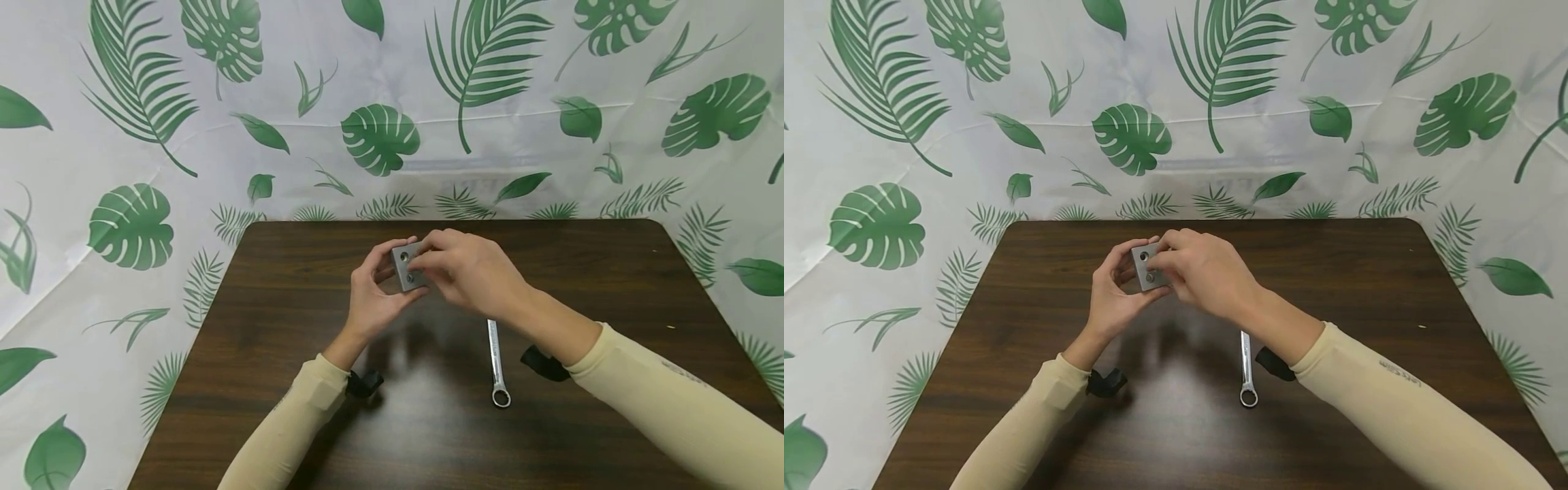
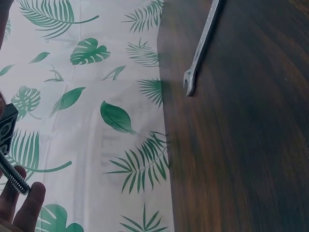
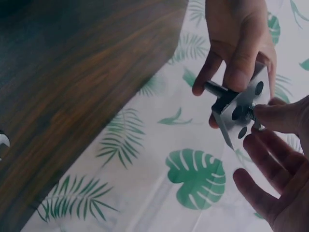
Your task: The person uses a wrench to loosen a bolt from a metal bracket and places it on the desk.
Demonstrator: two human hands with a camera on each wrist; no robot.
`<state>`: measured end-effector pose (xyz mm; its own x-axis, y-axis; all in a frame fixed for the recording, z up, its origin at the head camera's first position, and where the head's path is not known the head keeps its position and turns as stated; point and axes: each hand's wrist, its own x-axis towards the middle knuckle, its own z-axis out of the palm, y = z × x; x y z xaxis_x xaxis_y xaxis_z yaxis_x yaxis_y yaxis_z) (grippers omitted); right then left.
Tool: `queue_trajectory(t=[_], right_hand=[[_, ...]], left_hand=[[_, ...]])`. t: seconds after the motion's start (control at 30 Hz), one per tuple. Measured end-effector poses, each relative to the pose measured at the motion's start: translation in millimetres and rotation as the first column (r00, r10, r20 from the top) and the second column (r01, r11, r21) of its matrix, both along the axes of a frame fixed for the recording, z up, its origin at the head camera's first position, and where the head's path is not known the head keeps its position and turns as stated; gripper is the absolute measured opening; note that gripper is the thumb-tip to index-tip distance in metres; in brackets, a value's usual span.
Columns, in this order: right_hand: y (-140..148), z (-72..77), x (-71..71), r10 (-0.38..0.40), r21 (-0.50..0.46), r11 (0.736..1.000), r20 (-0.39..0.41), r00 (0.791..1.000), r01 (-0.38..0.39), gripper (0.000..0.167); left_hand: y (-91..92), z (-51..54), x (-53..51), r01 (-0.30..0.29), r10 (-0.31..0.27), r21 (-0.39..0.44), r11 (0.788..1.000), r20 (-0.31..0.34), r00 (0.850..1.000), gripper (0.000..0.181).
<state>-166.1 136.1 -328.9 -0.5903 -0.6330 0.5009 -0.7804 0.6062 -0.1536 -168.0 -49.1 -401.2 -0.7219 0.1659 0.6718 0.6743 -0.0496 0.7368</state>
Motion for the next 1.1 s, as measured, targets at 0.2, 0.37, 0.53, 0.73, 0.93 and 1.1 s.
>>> queue_trajectory(t=[0.2, 0.37, 0.53, 0.73, 0.93, 1.1], right_hand=[[-2.0, -2.2, 2.4, -0.109, -0.036, 0.993, 0.018, 0.994, 0.11, 0.029], [-2.3, -2.4, 3.6, -0.192, -0.009, 0.981, 0.057, 0.98, 0.193, 0.027], [-0.6, -2.1, 1.4, -0.057, -0.008, 0.998, 0.004, 0.998, 0.057, 0.023], [-3.3, -2.4, 2.7, -0.117, -0.046, 0.992, 0.006, 0.993, 0.117, 0.028], [-5.1, -0.8, 4.6, -0.206, -0.006, 0.978, 0.038, 0.978, 0.207, 0.025], [-4.4, -1.7, 4.6, -0.115, -0.006, 0.993, 0.008, 0.993, 0.115, 0.025]], left_hand=[[-0.1, 1.3, 0.3, -0.003, 0.003, -0.004, 1.0, -0.01, 1.0, 0.068], [-0.1, 1.8, 1.2, 0.002, -0.002, -0.001, 1.0, -0.01, 1.0, 0.068], [-0.4, 3.2, -0.3, -0.005, 0.005, -0.007, 1.0, -0.016, 1.0, 0.067], [-0.7, 5.1, -1.8, -0.011, 0.01, -0.008, 1.0, -0.024, 1.0, 0.067], [-0.8, 5.1, -2.7, -0.006, 0.006, -0.017, 1.0, -0.031, 0.999, 0.068], [-2.3, 5.0, -3.0, -0.016, 0.015, -0.019, 1.0, -0.036, 0.999, 0.068]])
